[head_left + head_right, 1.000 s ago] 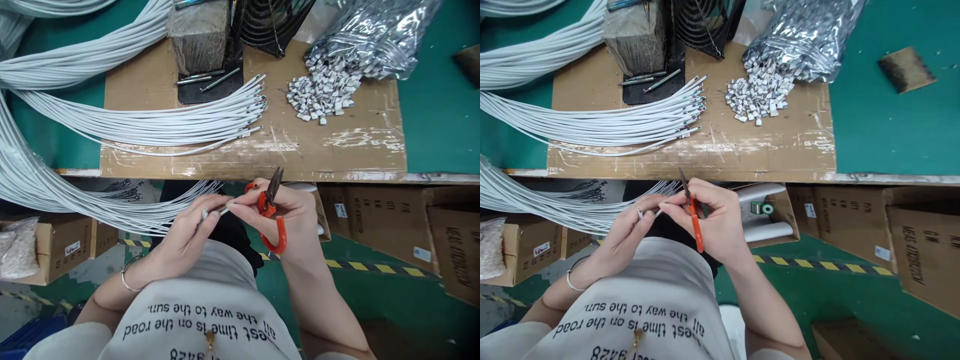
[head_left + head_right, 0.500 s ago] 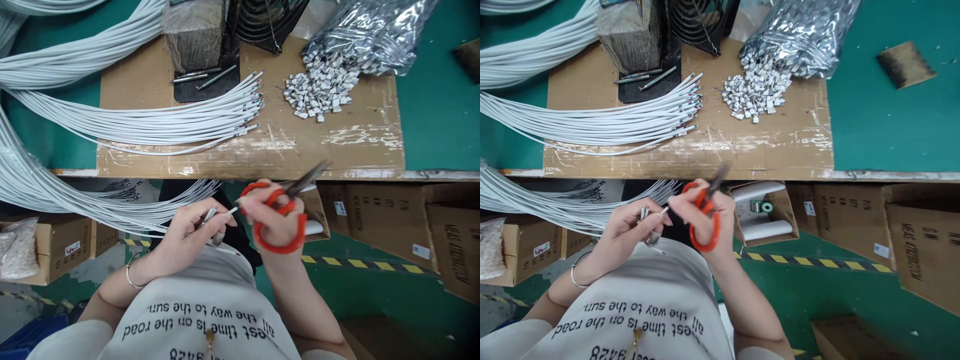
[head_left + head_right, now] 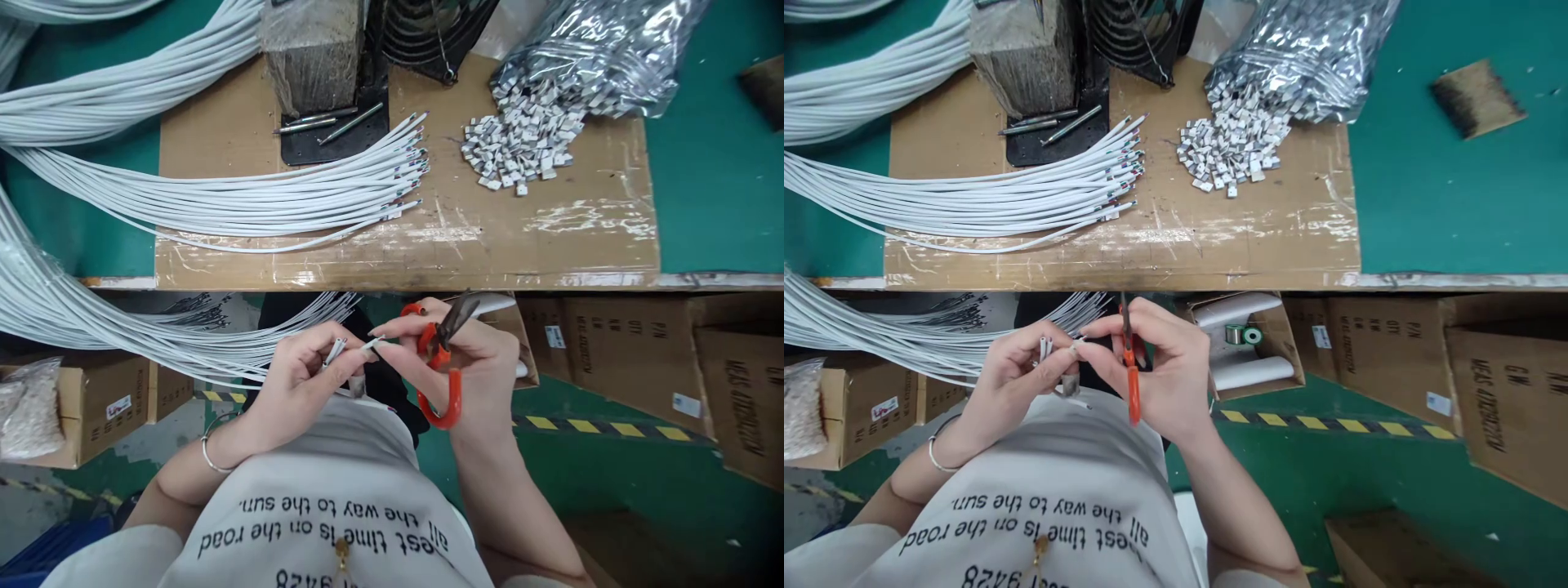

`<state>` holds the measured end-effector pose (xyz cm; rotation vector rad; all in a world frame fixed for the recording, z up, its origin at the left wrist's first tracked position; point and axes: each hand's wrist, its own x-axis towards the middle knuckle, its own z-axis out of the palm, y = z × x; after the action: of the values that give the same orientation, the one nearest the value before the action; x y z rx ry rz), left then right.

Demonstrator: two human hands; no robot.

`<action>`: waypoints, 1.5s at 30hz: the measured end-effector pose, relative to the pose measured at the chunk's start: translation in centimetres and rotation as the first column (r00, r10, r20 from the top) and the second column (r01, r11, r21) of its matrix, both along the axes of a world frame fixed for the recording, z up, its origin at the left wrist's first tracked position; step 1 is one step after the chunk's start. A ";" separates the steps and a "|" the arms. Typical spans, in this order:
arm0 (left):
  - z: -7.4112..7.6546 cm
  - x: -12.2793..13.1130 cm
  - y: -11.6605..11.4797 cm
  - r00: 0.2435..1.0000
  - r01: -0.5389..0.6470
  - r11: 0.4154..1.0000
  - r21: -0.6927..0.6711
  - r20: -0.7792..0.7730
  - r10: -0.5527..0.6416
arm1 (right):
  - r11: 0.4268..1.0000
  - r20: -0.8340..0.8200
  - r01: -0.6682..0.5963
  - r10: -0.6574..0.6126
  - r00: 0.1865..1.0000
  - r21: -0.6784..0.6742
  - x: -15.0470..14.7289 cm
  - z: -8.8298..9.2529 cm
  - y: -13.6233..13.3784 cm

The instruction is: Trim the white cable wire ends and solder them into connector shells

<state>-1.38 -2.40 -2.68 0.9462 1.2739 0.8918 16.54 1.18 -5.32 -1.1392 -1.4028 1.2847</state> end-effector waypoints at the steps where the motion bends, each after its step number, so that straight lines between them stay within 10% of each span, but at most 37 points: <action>1: 0.0 0.1 0.1 1.000 0.002 1.000 0.005 0.000 -0.002 | 1.000 0.003 0.000 0.000 1.000 0.007 0.0 0.0 0.0; 13: 0.1 -0.1 0.0 0.996 0.086 0.996 -0.009 0.013 -0.085 | 0.996 -0.038 -0.052 0.055 0.998 0.076 0.6 -0.4 0.4; 26: -2.8 -0.8 -0.2 0.980 -0.093 0.967 0.239 -0.148 0.131 | 0.816 -0.236 0.568 -0.533 0.812 0.110 4.3 -0.1 2.8; 38: -3.2 -2.8 0.0 0.894 -0.050 0.980 -0.192 0.428 0.130 | 0.788 -0.173 0.585 -0.560 0.810 0.189 4.6 -0.6 1.9; 45: -2.5 -2.3 -0.2 0.916 -0.084 0.980 -0.180 0.373 0.148 | 0.879 -0.060 0.462 -0.458 0.887 0.116 3.8 -0.6 0.7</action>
<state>-3.71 -2.61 -5.22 0.5359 1.0491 0.9957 20.36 1.86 -5.97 -1.2638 -1.0827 0.8559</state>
